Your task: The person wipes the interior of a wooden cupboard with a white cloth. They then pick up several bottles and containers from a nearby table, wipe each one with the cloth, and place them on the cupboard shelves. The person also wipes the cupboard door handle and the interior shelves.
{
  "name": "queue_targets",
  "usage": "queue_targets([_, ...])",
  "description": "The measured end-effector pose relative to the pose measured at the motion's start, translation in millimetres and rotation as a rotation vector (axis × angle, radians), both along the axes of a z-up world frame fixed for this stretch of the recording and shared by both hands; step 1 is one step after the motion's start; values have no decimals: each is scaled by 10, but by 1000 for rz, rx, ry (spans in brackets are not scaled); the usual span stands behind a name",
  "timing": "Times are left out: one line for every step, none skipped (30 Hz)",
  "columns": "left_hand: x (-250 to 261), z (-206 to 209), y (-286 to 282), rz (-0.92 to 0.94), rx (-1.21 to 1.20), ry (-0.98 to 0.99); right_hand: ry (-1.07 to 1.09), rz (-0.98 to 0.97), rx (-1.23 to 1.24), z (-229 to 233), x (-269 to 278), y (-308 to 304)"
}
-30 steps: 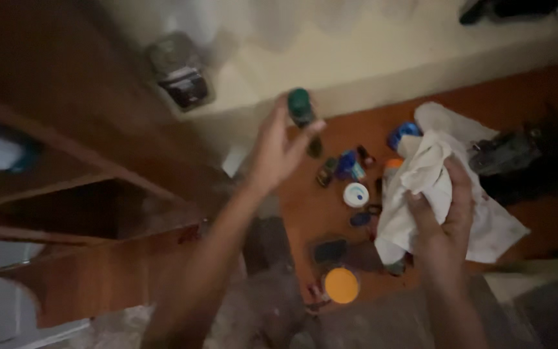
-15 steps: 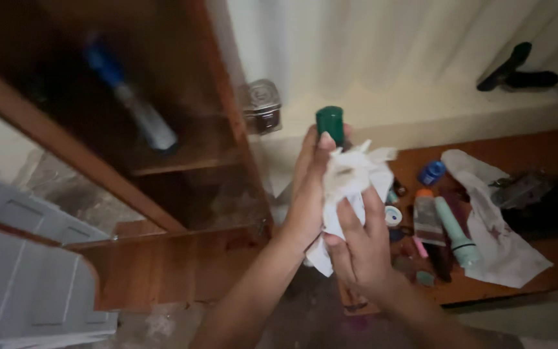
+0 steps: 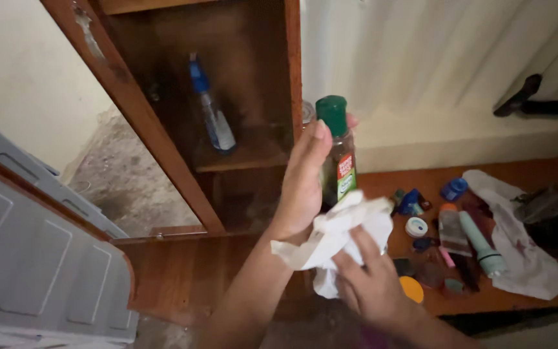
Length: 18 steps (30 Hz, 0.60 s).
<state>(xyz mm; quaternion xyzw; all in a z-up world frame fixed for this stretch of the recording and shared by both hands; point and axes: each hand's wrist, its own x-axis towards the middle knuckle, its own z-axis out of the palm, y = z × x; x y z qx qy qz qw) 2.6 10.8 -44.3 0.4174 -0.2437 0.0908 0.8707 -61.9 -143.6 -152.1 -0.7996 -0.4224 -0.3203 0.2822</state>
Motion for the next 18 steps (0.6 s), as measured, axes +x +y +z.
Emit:
queue_targets([-35, 39, -4, -51, -10, -12, 6, -34, 31, 115, 32, 28])
queue_targets([-79, 58, -27, -104, -19, -18, 18, -69, 62, 291, 104, 54])
queue_targets([-116, 69, -53, -156, -29, -25, -19, -41, 156, 501, 177, 79])
queue_targets([-120, 88, -91, -171, -83, 69, -56, -10, 246, 725, 253, 102])
queue_targets([-86, 118, -127, -186, -136, 163, -92, -20, 255, 950, 372, 143])
queue_targets([-64, 131, -125, -196, -186, 261, -124, -26, 271, 1098, 421, 202])
queue_targets([-58, 124, -102, -180, -168, 213, -103, -20, 276, 1139, 361, 235])
queue_targets([-36, 121, -65, -165, -147, 160, -86, -15, 284, 1135, 331, 259])
queue_targets([-12, 114, -22, -150, -125, 108, -70, -9, 293, 1084, 320, 265])
queue_targets([30, 118, 53, -173, -153, 63, -43, -12, 202, 951, 228, 244])
queue_targets([71, 123, 144, -195, -180, 19, -16, -14, 111, 759, 65, 199])
queue_targets([93, 112, 209, -216, -205, -21, -17, 0, 77, 557, -59, 184])
queue_targets([101, 98, 237, -159, -133, -32, -18, 13, 42, 394, -104, 175])
queue_targets([107, 97, 232, -103, -66, -47, 13, 18, 15, 300, -92, 134])
queue_targets([102, 103, 217, -46, 0, -61, 43, 22, -12, 252, -81, 108])
queue_targets([63, 92, 180, -112, -27, -38, 82, 24, -38, 242, -107, 98])
queue_targets([14, 88, 123, -177, -53, -16, 3, -27, -8, 330, -13, 102])
queue_targets([-31, 106, 63, -246, -79, 4, -79, -81, 24, 511, 166, 121])
